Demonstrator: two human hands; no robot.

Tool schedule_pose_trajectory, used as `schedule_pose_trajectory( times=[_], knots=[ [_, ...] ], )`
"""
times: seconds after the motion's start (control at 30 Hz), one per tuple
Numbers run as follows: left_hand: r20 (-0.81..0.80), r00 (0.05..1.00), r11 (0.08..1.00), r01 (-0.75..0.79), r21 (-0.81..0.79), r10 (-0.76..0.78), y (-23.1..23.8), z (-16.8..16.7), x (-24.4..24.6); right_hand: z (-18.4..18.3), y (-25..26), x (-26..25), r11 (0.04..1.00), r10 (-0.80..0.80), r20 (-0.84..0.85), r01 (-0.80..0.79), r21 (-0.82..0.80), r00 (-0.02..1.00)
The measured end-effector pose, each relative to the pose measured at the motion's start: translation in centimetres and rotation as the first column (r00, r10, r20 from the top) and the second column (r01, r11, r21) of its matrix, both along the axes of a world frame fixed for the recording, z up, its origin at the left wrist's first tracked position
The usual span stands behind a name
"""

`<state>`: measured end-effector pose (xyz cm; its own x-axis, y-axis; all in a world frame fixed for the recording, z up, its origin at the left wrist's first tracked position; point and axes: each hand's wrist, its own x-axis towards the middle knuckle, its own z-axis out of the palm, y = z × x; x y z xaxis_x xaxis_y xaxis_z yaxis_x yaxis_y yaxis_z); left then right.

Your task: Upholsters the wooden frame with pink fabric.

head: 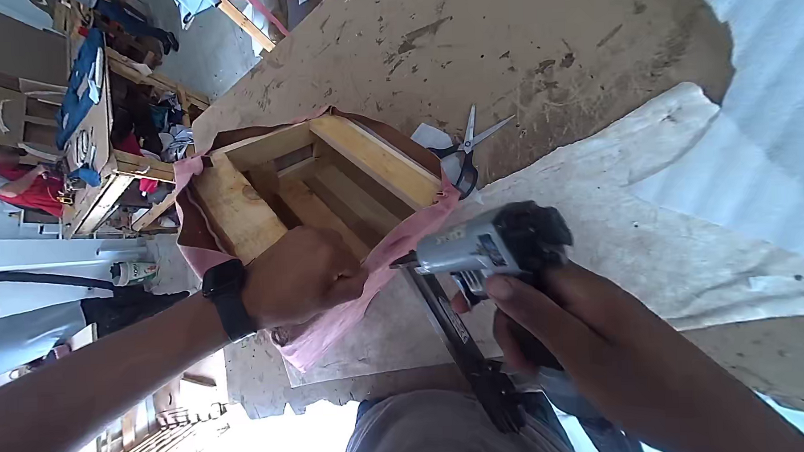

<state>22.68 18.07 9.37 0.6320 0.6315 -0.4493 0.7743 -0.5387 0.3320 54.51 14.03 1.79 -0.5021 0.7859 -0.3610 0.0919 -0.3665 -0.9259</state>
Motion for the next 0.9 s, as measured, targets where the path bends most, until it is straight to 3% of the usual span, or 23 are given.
schedule_pose_trajectory(
  times=[0.17, 0.33, 0.43, 0.67, 0.9],
  knots=[
    [-0.065, 0.996, 0.997, -0.064, 0.037, 0.066, 0.8, 0.1, -0.7, 2.1, 2.1, -1.7, 0.997, 0.072, 0.082, -0.071, -0.019, 0.994],
    [-0.256, 0.933, 0.967, -0.256, 0.017, 0.252, 1.0, 1.0, -0.6, 3.7, 4.7, -3.3, 0.994, 0.11, 0.113, -0.107, -0.034, 0.987],
    [-0.219, 0.924, 0.94, -0.335, -0.064, 0.314, 1.0, 1.1, -1.1, 4.0, 5.9, -4.2, 0.989, 0.143, 0.135, -0.138, -0.047, 0.98],
    [-0.2, 0.93, 0.937, -0.333, -0.104, 0.308, -0.1, 0.8, -2.0, 4.9, 6.1, -5.0, 0.966, 0.253, 0.207, -0.236, -0.101, 0.945],
    [-0.161, 0.931, 0.925, -0.352, -0.142, 0.329, 0.1, 0.9, -2.1, 6.2, 4.4, -5.0, 0.973, 0.228, 0.207, -0.213, -0.091, 0.951]
  ],
)
